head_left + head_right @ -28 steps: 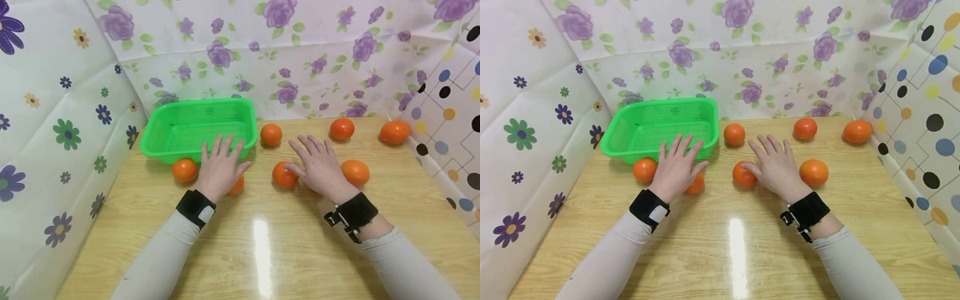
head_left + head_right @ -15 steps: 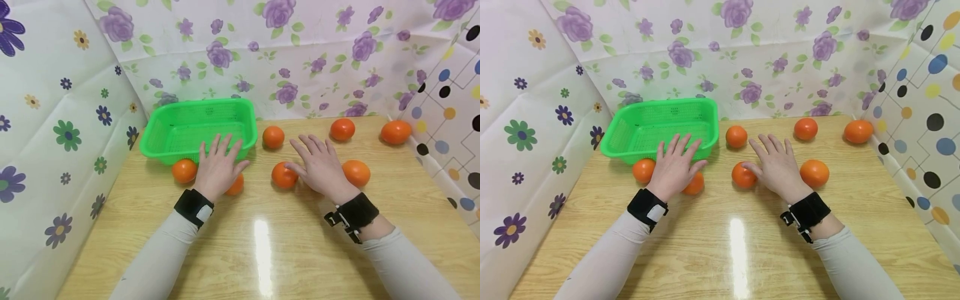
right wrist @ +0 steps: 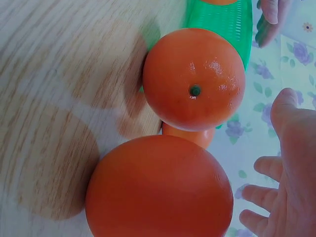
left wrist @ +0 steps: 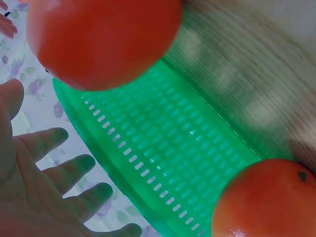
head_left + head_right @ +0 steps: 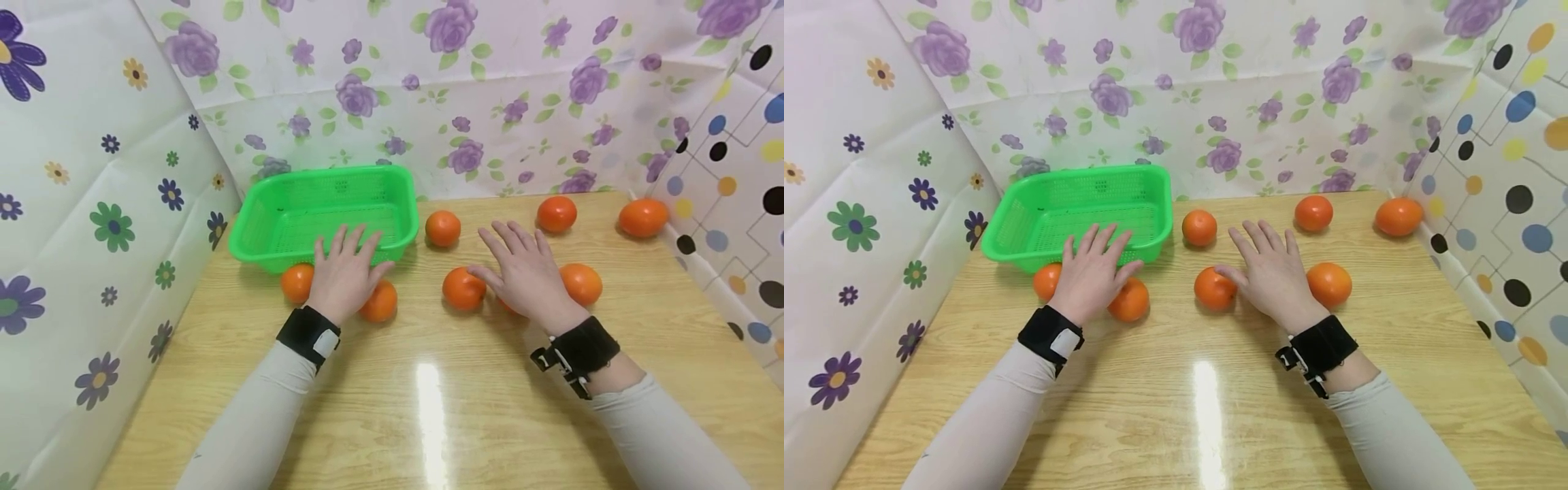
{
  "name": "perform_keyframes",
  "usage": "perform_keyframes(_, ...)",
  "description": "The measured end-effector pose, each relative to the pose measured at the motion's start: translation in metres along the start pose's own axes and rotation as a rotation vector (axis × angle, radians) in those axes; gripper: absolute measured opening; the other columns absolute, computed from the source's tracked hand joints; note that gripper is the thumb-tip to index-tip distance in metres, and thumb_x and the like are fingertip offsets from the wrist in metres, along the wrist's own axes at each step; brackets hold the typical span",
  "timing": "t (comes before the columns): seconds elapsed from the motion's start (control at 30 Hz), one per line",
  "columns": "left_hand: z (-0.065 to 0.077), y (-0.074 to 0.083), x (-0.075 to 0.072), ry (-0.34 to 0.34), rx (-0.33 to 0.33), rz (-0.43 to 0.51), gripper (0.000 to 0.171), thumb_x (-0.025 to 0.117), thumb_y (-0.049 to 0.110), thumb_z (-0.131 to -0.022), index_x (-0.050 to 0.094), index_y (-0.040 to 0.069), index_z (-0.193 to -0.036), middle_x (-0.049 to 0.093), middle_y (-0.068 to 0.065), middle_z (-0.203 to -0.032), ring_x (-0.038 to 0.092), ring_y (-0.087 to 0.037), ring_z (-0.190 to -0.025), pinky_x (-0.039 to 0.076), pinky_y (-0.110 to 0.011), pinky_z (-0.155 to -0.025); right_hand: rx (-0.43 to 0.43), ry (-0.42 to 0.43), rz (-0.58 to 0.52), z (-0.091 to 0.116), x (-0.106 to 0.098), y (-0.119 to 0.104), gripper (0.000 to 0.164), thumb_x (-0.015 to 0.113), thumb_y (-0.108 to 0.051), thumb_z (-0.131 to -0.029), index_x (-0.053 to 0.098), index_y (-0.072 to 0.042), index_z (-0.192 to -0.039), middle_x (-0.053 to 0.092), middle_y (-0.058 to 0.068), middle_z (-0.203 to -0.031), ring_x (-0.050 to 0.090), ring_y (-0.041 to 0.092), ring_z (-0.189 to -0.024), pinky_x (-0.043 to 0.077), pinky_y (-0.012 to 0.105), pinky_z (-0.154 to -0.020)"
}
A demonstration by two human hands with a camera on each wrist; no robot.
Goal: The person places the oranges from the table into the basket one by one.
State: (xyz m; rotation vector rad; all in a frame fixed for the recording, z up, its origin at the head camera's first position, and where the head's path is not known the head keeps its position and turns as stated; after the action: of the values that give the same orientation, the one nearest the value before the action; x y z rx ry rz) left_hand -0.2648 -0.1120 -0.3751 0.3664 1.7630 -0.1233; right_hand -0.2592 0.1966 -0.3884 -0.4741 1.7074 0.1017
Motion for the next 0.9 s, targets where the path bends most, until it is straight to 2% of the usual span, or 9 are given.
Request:
perform_keyframes(0.2,-0.002,-0.016,0.001,-0.031,-0.039,0.013,0.072,0.05,0.063,-0.113,0.041,0.021,-0.171,0.035,-0.016,-0.176,0.024,-0.046,-0.164,0.01,-0.079,-0.126,-0.001,0.005,0.0,0.001,-0.001,0.003,0.085,0.049,-0.067,-0.111,0.03,-0.014,-0.175,0.025,0.018,-0.18,0.015,0.042,-0.167,0.002,0.068,-0.132)
perform_keyframes(0.4,-0.001,-0.027,-0.001,-0.043,-0.056,0.035,0.065,0.05,0.056,-0.115,0.045,0.021,-0.169,0.04,-0.017,-0.174,0.027,-0.046,-0.163,0.008,-0.079,-0.126,-0.004,-0.005,0.007,0.002,-0.001,0.005,0.086,0.047,-0.068,-0.111,0.028,-0.014,-0.176,0.023,0.018,-0.181,0.015,0.042,-0.167,0.002,0.068,-0.132)
perform_keyframes(0.73,-0.004,-0.033,0.001,-0.089,-0.055,0.074,0.045,0.05,0.036,-0.119,0.056,0.023,-0.161,0.049,-0.015,-0.168,0.036,-0.049,-0.158,0.004,-0.078,-0.127,-0.005,0.014,0.006,0.003,-0.001,0.007,0.085,0.048,-0.067,-0.111,0.029,-0.015,-0.176,0.024,0.019,-0.18,0.017,0.043,-0.167,0.003,0.069,-0.131)
perform_keyframes(0.9,-0.006,-0.033,0.0,-0.097,-0.053,0.087,0.042,0.052,0.029,-0.118,0.058,0.025,-0.16,0.054,-0.014,-0.165,0.041,-0.048,-0.155,0.002,-0.078,-0.127,-0.005,0.02,0.004,0.004,-0.002,0.007,0.084,0.048,-0.067,-0.111,0.03,-0.015,-0.175,0.025,0.019,-0.18,0.017,0.043,-0.167,0.003,0.069,-0.131)
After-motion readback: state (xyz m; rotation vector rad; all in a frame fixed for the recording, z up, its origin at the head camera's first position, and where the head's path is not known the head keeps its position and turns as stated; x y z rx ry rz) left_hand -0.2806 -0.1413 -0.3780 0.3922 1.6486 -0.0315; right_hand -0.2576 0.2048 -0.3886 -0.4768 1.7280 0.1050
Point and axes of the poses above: each hand's wrist, its own z-axis away from the middle knuckle, its own x-axis out of the palm, y = z × x, the point moved 5 cm from there along -z, towards the middle knuckle
